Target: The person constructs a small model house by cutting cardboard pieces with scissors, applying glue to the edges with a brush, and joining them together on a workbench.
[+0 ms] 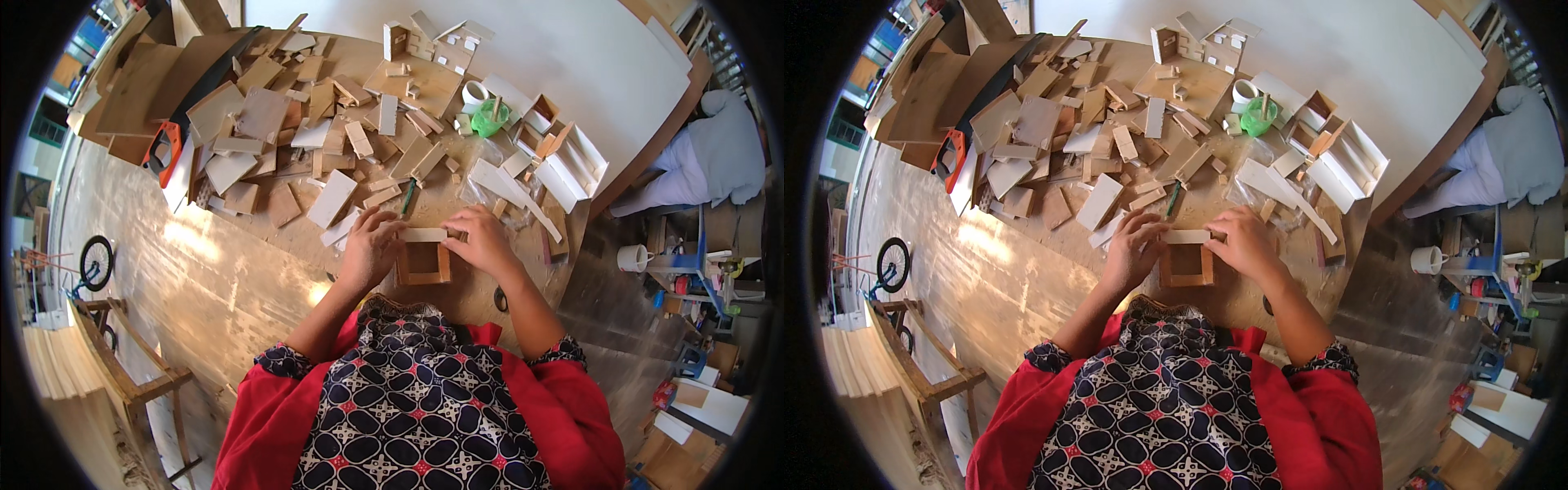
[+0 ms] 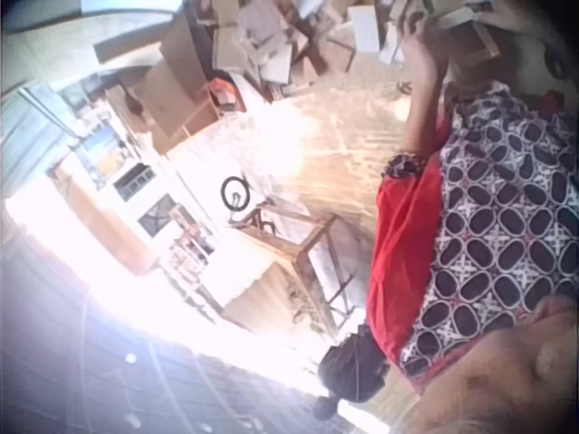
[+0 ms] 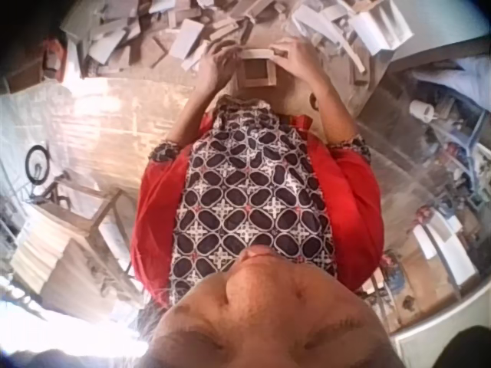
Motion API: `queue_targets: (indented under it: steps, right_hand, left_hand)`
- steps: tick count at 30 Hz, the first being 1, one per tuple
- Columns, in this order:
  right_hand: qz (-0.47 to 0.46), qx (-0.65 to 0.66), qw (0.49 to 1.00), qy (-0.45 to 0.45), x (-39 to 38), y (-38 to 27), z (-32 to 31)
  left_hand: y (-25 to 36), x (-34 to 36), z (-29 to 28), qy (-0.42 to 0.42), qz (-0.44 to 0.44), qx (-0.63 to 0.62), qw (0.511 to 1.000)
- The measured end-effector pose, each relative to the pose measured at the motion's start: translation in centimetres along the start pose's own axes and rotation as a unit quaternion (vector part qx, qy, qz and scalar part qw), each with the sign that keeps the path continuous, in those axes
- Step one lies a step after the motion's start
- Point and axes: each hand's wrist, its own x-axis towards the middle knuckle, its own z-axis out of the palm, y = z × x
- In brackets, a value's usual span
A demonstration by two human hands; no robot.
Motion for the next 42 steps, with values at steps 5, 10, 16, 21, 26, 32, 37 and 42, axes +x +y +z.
queue_targets:
  steps: [5, 10, 16, 21, 26, 32, 37, 42]
  right_hand:
    - [-0.005, 0.002, 1.0, -0.01, 0.2, 0.0, -0.1]
    - [-0.012, 0.007, 1.0, -0.003, 0.2, 0.2, -0.1]
    - [-0.012, -0.003, 1.0, -0.008, 0.2, 0.1, -0.1]
    - [-0.016, -0.009, 1.0, 0.01, 0.1, 0.4, 0.4]
    - [-0.008, -0.009, 1.0, 0.005, 0.0, 0.1, 0.3]
    - [-0.016, 0.036, 0.997, 0.059, -0.1, 0.4, 0.2]
    - [0.018, 0.06, 0.988, 0.143, -0.4, 1.2, -1.1]
    - [0.034, 0.051, 0.983, 0.176, -1.2, 1.4, -2.2]
  left_hand:
    - [-0.2, 0.0, 0.1, 0.003, 0.002, 0.013, 1.0]
    - [-0.3, 0.0, 0.4, 0.011, 0.008, 0.016, 1.0]
    - [-0.1, 0.1, 0.3, 0.005, 0.004, 0.021, 1.0]
    - [0.1, 0.3, 0.1, -0.008, 0.003, 0.022, 1.0]
    - [0.1, 0.2, 0.2, -0.007, -0.002, 0.031, 1.0]
    - [1.0, 0.3, -0.5, 0.064, 0.0, 0.034, 0.997]
    - [-2.1, 1.4, -3.6, 0.071, -0.02, 0.155, 0.985]
    - [-1.3, -0.2, -4.8, -0.031, -0.059, 0.2, 0.978]
